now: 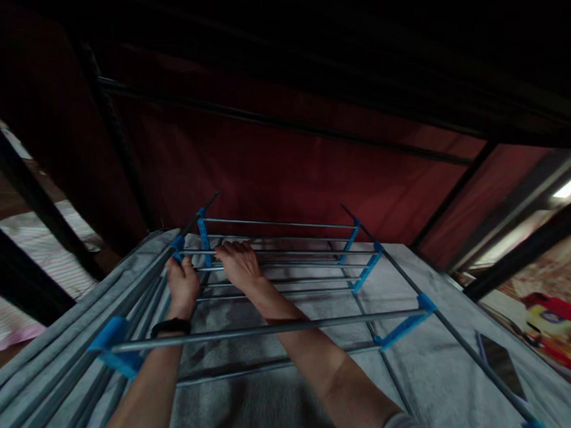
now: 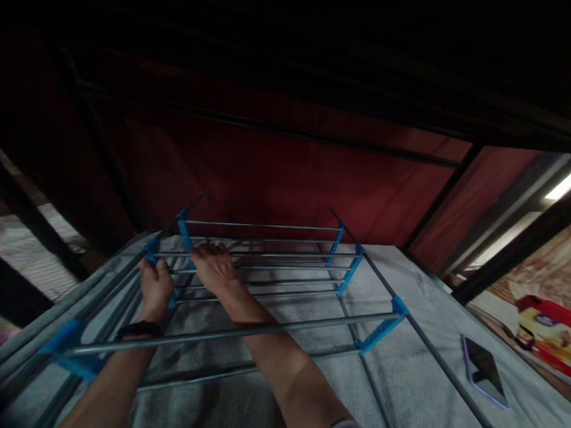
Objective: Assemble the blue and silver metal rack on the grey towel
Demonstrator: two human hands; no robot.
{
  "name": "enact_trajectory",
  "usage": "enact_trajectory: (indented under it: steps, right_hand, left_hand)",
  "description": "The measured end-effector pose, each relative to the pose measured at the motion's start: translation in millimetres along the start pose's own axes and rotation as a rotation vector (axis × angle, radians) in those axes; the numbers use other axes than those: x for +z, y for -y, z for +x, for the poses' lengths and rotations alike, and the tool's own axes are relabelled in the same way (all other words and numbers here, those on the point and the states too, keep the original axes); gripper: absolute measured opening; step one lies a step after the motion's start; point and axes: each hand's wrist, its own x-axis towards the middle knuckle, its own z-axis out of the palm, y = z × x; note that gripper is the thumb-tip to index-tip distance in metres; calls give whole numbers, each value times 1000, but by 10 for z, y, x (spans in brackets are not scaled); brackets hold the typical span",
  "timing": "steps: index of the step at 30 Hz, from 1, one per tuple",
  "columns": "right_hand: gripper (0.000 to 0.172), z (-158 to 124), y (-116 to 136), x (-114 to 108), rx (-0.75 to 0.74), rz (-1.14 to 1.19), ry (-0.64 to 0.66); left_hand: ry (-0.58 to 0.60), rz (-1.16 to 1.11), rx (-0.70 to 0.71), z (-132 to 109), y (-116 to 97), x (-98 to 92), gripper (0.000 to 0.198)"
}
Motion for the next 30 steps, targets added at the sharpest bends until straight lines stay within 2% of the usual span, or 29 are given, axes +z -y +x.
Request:
enact_trajectory:
  steps: [6, 12, 17, 25, 28, 30]
  right_hand:
    - [26, 33, -17, 40, -10, 8, -11]
    - [25, 12, -5, 86, 0, 19, 24]
    - [25, 42, -51, 55, -65, -17, 8]
    - [23, 52, -117, 53, -115, -42, -16]
    - [28, -6, -141, -23, -86, -39, -12]
    - [36, -84, -164, -110, -69, -24, -20]
  left_hand:
    - [-6, 50, -20, 15, -53, -22, 15]
    - [3, 100, -22, 24, -87, -26, 10]
    - [12, 90, -96, 21, -121, -39, 13]
    - [28, 131, -50, 35, -82, -55, 13]
    - [23, 113, -65, 41, -92, -48, 15]
    - [7, 71, -31, 14, -108, -50, 24]
